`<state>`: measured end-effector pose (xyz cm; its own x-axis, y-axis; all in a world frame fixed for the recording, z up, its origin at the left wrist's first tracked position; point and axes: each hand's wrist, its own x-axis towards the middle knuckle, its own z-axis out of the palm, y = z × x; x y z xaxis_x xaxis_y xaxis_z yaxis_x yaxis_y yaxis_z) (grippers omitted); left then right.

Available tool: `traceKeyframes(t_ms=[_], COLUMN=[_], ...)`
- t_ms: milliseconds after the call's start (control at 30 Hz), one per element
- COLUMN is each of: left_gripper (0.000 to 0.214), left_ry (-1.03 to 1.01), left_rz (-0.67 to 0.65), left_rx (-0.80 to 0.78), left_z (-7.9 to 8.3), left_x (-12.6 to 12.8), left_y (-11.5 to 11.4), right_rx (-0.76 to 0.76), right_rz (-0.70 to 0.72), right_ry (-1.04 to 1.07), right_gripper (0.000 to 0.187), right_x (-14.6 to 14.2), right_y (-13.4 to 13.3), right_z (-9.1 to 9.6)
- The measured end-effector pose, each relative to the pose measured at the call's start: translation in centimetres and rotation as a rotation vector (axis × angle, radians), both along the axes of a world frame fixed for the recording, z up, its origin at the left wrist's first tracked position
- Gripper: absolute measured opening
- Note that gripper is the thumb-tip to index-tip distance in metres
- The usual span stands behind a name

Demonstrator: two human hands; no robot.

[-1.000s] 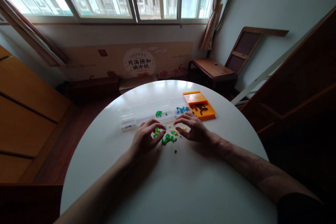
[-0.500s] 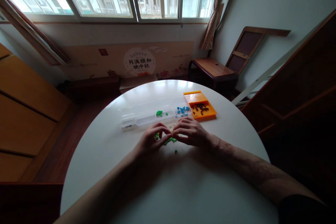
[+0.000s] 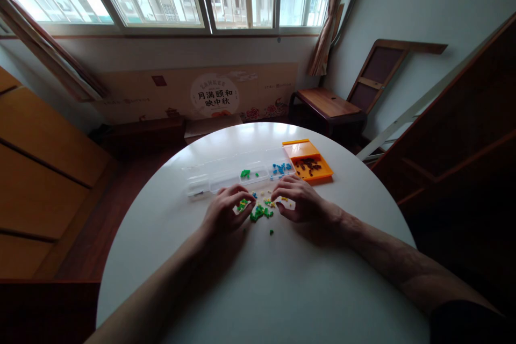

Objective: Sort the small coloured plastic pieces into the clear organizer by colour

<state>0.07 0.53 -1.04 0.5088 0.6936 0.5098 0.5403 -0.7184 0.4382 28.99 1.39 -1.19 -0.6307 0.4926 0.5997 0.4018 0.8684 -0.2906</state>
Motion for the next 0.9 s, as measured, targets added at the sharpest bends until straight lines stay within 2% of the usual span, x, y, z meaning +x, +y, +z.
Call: traceKeyframes(t_ms=[100,367,567,733,900], left_gripper=[0.010,0.011,0.019,0.017,0.018], left_ry=[0.056,0.109,0.172,0.191,0.177], left_rz=[0.026,0.036,0.015,0.003,0.000], left_rx=[0.071,0.111,0.113,0.101,0.072], left_z=[-0.4,-0.8,-0.7,-0.5,-0.6], left_x=[-0.7,-1.3,-1.2,-0.9,-0.7], left_y=[0.4,0.9,0.8,0.7,0.7], right_rx=[-0.074,-0.113,-0.058,-0.020,0.003], right_rz=[-0.004,-0.022,-0.013,-0.139,-0.249], right_ry=[-0.067,-0.086,-0.040,0.120,0.193], right_gripper=[0.021,0.011,0.011,0.011,0.011], right_x=[0.9,0.8,0.7,0.6,0.6], right_y=[0.0,-0.1,0.5,0.9,1.3], right_z=[0.2,0.3,-0.4,-1.1,-1.5])
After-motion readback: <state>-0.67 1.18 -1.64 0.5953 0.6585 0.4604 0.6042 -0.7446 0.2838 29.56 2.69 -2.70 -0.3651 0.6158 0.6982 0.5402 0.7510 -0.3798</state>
